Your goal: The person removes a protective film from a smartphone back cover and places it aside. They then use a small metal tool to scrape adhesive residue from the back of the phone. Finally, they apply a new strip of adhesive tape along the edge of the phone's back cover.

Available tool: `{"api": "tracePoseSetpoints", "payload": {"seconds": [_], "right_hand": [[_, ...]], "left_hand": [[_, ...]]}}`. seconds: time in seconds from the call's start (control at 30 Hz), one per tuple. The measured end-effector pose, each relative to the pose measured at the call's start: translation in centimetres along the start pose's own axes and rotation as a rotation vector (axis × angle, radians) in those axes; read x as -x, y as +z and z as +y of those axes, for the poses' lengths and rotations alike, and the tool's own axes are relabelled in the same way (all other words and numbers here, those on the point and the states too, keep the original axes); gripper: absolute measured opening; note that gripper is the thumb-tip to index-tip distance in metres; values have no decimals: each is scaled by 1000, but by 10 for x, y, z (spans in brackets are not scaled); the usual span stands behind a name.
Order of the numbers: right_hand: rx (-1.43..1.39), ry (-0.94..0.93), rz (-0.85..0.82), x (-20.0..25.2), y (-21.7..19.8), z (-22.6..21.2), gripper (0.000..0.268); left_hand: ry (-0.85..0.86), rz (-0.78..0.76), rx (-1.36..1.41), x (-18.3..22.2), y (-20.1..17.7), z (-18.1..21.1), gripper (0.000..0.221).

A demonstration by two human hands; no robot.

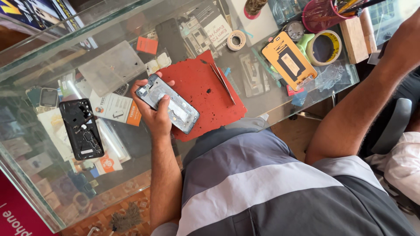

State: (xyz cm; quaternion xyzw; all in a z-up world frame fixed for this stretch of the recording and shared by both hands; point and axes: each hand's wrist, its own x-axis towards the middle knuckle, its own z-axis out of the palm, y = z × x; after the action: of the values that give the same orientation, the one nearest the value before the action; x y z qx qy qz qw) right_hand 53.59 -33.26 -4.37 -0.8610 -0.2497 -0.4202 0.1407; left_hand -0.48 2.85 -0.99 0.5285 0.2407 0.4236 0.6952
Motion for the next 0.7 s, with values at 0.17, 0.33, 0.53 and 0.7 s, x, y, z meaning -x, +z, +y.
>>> {"api": "tracePoseSetpoints", "payload": {"seconds": [0.17, 0.33, 0.53, 0.7], "right_hand": [[-629, -2, 79, 8, -31, -32, 17], [-685, -18, -165, 4, -98, -132, 19], [-668, 63, -462, 6, -122, -177, 16], [-674, 69, -491, 10, -128, -182, 14]], "left_hand": [[7, 3, -5, 0, 0, -3, 60], [2, 10, -3, -1, -2, -5, 60], [5, 6, -37, -1, -2, -5, 59], [1, 6, -29, -2, -2, -5, 57]]}}
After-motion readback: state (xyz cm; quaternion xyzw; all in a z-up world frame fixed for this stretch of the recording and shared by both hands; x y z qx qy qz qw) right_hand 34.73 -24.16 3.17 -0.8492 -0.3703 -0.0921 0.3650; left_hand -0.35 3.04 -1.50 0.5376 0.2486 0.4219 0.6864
